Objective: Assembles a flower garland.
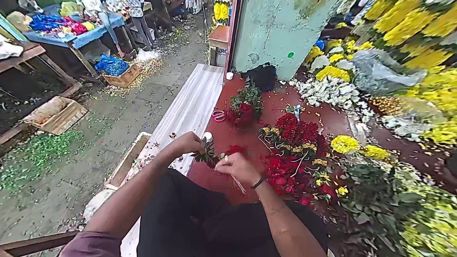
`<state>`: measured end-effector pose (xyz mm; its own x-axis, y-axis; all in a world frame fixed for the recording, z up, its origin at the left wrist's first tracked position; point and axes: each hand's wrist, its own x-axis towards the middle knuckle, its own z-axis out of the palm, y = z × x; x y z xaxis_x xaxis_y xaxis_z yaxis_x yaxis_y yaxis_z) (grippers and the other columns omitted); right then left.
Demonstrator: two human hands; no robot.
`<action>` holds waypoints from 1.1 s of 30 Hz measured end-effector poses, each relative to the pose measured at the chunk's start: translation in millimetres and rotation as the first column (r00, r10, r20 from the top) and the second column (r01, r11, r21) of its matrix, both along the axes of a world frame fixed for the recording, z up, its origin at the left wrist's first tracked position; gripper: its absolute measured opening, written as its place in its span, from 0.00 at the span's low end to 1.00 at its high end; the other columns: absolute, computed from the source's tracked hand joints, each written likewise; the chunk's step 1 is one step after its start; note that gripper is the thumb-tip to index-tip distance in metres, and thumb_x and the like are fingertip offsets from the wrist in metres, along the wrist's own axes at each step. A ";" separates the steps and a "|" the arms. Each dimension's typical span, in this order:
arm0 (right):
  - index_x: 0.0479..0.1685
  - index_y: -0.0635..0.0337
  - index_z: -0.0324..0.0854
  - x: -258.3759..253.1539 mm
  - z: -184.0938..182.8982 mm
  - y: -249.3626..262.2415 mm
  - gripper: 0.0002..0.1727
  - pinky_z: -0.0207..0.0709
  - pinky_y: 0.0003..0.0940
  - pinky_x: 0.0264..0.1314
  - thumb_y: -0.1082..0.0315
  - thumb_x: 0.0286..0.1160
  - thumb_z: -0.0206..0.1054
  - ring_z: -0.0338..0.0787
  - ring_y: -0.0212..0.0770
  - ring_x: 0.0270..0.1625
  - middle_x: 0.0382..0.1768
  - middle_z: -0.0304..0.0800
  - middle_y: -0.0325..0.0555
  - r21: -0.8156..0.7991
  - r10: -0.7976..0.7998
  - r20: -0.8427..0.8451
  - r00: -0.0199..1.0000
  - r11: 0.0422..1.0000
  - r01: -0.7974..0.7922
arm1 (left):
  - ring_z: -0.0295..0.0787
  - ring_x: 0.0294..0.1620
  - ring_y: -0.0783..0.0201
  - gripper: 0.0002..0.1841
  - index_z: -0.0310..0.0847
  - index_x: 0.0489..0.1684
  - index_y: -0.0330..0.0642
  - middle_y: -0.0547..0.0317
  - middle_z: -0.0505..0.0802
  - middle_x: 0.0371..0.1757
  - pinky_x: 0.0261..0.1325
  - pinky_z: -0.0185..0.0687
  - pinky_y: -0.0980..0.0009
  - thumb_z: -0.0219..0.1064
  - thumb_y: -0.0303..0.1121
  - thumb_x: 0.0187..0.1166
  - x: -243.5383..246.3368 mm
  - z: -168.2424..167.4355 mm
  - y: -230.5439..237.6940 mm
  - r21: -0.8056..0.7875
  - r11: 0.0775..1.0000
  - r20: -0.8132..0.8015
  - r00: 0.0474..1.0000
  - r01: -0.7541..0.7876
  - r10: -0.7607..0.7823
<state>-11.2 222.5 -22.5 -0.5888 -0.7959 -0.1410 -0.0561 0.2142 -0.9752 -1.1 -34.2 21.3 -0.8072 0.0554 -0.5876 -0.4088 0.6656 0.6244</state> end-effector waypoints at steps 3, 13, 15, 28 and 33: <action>0.43 0.55 0.96 29.2 -12.7 -26.2 0.12 0.84 0.33 0.49 0.60 0.79 0.67 0.91 0.27 0.38 0.35 0.96 0.38 0.081 0.114 -0.179 0.977 0.992 -0.100 | 0.87 0.36 0.63 0.10 0.93 0.31 0.43 0.58 0.93 0.32 0.47 0.82 0.54 0.79 0.40 0.69 16.2 -20.8 6.2 0.034 0.987 0.002 0.987 -0.160 0.160; 0.37 0.62 0.94 -7.7 -33.9 0.8 0.05 0.53 0.23 0.14 0.70 0.73 0.74 0.61 0.24 0.12 0.16 0.82 0.35 0.072 -0.428 0.296 0.854 0.901 0.427 | 0.88 0.39 0.65 0.12 0.94 0.44 0.46 0.58 0.95 0.39 0.50 0.83 0.54 0.76 0.43 0.75 53.4 -31.4 8.4 0.071 0.994 0.041 0.996 -0.084 0.081; 0.37 0.61 0.94 -8.5 -30.1 0.2 0.05 0.56 0.23 0.15 0.69 0.74 0.74 0.64 0.24 0.13 0.19 0.85 0.36 0.108 -0.387 0.278 0.879 0.922 0.372 | 0.86 0.37 0.64 0.11 0.94 0.41 0.46 0.58 0.94 0.36 0.46 0.81 0.54 0.76 0.42 0.74 53.2 -27.6 7.1 0.052 0.997 0.054 0.997 -0.049 0.046; 0.55 0.54 0.90 -22.2 -130.9 -18.5 0.15 0.87 0.46 0.51 0.59 0.76 0.69 0.94 0.41 0.44 0.47 0.95 0.45 0.756 -0.110 -0.010 0.994 0.649 0.080 | 0.85 0.58 0.36 0.11 0.90 0.23 0.50 0.49 0.93 0.36 0.50 0.79 0.32 0.74 0.46 0.64 75.9 -78.9 -15.5 -0.379 0.819 -0.155 0.902 -0.431 0.403; 0.49 0.50 0.89 -7.9 -155.4 -52.6 0.24 0.81 0.62 0.58 0.41 0.63 0.73 0.90 0.52 0.62 0.54 0.94 0.48 0.917 -0.095 -0.235 0.967 0.308 0.253 | 0.83 0.59 0.40 0.12 0.90 0.22 0.49 0.52 0.91 0.38 0.52 0.79 0.37 0.72 0.46 0.66 77.6 -105.2 -18.8 -0.312 0.827 -0.189 0.884 -0.467 0.428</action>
<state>-19.0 169.9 -177.9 -0.7688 -0.0558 -0.6370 0.0142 0.9945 -0.1042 76.4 -53.0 -83.9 -0.7531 -0.5134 -0.4115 -0.6577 0.6033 0.4510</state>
